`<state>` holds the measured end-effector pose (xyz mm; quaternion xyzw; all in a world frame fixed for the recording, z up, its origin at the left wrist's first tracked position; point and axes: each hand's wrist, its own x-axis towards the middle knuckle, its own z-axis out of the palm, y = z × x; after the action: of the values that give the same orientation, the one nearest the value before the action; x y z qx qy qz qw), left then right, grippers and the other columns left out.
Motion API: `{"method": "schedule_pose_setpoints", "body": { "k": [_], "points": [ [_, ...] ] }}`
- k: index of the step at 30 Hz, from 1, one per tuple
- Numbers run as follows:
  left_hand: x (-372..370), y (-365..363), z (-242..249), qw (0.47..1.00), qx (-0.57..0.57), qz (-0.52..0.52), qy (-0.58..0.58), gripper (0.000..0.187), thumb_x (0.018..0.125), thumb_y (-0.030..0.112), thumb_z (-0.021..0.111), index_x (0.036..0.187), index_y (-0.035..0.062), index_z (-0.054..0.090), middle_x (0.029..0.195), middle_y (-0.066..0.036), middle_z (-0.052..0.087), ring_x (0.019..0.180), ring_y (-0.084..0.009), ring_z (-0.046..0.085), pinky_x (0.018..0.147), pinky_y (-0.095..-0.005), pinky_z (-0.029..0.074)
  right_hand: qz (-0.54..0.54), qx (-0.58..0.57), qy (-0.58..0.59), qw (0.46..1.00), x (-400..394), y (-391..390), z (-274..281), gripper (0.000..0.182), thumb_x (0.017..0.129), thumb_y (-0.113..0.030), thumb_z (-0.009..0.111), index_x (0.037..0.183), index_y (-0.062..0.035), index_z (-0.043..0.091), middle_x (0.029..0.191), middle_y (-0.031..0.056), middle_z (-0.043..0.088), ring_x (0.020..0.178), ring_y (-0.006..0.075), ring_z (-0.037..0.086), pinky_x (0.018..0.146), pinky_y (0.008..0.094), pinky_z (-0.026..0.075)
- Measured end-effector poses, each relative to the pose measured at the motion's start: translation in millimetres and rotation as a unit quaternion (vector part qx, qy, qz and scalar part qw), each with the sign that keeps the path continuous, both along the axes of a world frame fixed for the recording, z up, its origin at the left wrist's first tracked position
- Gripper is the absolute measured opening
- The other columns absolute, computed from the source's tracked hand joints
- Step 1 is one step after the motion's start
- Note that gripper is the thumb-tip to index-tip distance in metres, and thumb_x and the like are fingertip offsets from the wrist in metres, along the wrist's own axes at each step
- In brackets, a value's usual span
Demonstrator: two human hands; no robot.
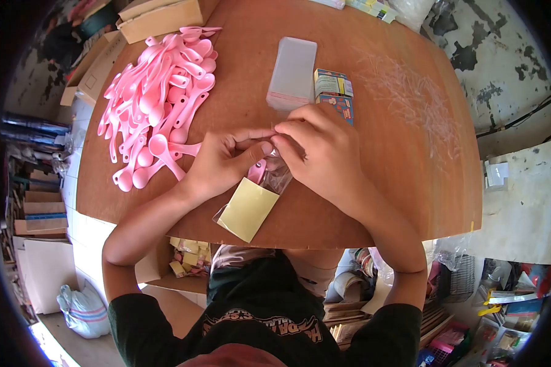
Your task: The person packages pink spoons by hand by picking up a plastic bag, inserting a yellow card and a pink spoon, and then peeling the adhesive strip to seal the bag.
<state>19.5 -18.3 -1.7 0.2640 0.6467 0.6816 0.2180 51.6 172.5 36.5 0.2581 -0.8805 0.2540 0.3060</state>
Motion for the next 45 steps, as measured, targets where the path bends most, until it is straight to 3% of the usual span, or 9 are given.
{"method": "schedule_pose_setpoints", "body": {
  "k": [8, 15, 23, 27, 29, 32, 37, 42, 45],
  "points": [
    [6.5, 0.0, 4.8, 0.986, -0.068, -0.016, 0.15, 0.04, 0.083, -0.003, 0.056, 0.123, -0.0041, 0.058, 0.098, -0.018, 0.07, 0.093, -0.0172, 0.068, 0.077, -0.0273, 0.054, -0.054, 0.143, 0.099, 0.983, 5.3, -5.7, -10.0, 0.011, 0.065, -0.005, 0.07, 0.074, -0.007, 0.063, 0.08, 0.0014, 0.054, 0.07, 0.0204, 0.057, 0.056, 0.0351, 0.046],
    [8.5, 1.0, 10.0, 0.989, 0.013, -0.008, 0.15, 0.04, 0.086, -0.006, 0.052, 0.127, -0.0063, 0.054, 0.1, -0.013, 0.071, 0.082, -0.0113, 0.066, 0.075, -0.0261, 0.053, 0.008, -0.152, -0.115, 0.982, 0.2, 14.6, 10.9, 0.009, 0.07, 0.004, 0.065, 0.075, -0.0033, 0.062, 0.074, 0.0056, 0.063, 0.063, 0.0139, 0.06, 0.06, 0.0268, 0.048],
    [4.3, -1.8, 10.0, 0.993, 0.093, 0.071, 0.028, 0.037, 0.095, -0.001, 0.051, 0.132, -0.0057, 0.048, 0.11, -0.014, 0.068, 0.088, -0.0068, 0.061, 0.077, -0.0215, 0.05, 0.354, -0.58, -0.282, 0.677, -77.2, 183.4, 43.1, 0.01, 0.085, -0.01, 0.057, 0.089, -0.0047, 0.065, 0.102, 0.0091, 0.063, 0.08, 0.0223, 0.063, 0.073, 0.036, 0.05],
    [3.2, -0.4, 11.5, 0.994, 0.071, 0.077, 0.024, 0.036, 0.095, -0.001, 0.051, 0.13, -0.0059, 0.049, 0.109, -0.013, 0.068, 0.09, -0.0065, 0.06, 0.079, -0.0214, 0.049, -0.148, -0.302, -0.09, 0.937, -71.6, 226.2, -7.5, 0.018, 0.085, -0.015, 0.06, 0.098, -0.005, 0.066, 0.099, 0.0074, 0.066, 0.077, 0.0189, 0.061, 0.069, 0.0327, 0.048],
    [2.0, 0.0, 12.0, 0.993, 0.07, 0.094, 0.024, 0.036, 0.095, -0.001, 0.051, 0.13, -0.006, 0.049, 0.109, -0.013, 0.068, 0.09, -0.0064, 0.06, 0.079, -0.0215, 0.049, -0.446, -0.03, 0.068, 0.892, -86.3, 226.1, -14.3, 0.024, 0.085, -0.019, 0.063, 0.105, -0.0051, 0.067, 0.097, 0.0062, 0.068, 0.076, 0.0166, 0.06, 0.066, 0.0306, 0.048],
    [5.4, 0.0, 14.6, 0.995, 0.06, 0.074, 0.0, 0.036, 0.095, -0.001, 0.051, 0.131, -0.0063, 0.048, 0.109, -0.012, 0.068, 0.09, -0.0063, 0.06, 0.08, -0.0217, 0.049, -0.194, -0.184, -0.079, 0.96, -51.0, 148.7, 1.3, 0.033, 0.088, -0.03, 0.063, 0.11, -0.007, 0.067, 0.091, 0.0017, 0.068, 0.081, 0.0132, 0.062, 0.073, 0.0302, 0.049],
    [5.3, 0.1, 12.7, 0.992, 0.117, 0.039, 0.02, 0.046, 0.096, 0.004, 0.053, 0.138, -0.0053, 0.037, 0.114, -0.014, 0.065, 0.1, -0.0111, 0.06, 0.086, -0.0251, 0.049, 0.005, -0.318, -0.447, 0.836, 2.8, 31.5, 17.4, 0.029, 0.088, -0.032, 0.068, 0.1, -0.0057, 0.069, 0.089, 0.0019, 0.068, 0.077, 0.0112, 0.059, 0.071, 0.026, 0.046],
    [4.8, -5.2, 19.2, 0.977, 0.196, 0.059, 0.06, 0.064, 0.094, 0.013, 0.059, 0.146, -0.0014, 0.023, 0.142, -0.021, 0.042, 0.131, -0.0279, 0.042, 0.108, -0.0388, 0.034, 0.07, -0.181, 0.0, 0.981, 6.1, 11.3, 57.5, 0.009, 0.082, -0.003, 0.07, 0.09, 0.0009, 0.07, 0.079, 0.0056, 0.067, 0.07, 0.0118, 0.06, 0.064, 0.0246, 0.046],
    [3.6, -3.3, 14.5, 0.977, 0.16, 0.079, 0.119, 0.069, 0.09, 0.015, 0.065, 0.145, -0.001, 0.026, 0.144, -0.02, 0.038, 0.135, -0.0287, 0.037, 0.111, -0.0407, 0.03, 0.059, -0.178, -0.042, 0.981, 4.3, 10.5, 71.8, 0.007, 0.08, -0.003, 0.071, 0.085, 0.0014, 0.07, 0.078, 0.007, 0.067, 0.07, 0.0111, 0.06, 0.064, 0.024, 0.046]
  ]
}}
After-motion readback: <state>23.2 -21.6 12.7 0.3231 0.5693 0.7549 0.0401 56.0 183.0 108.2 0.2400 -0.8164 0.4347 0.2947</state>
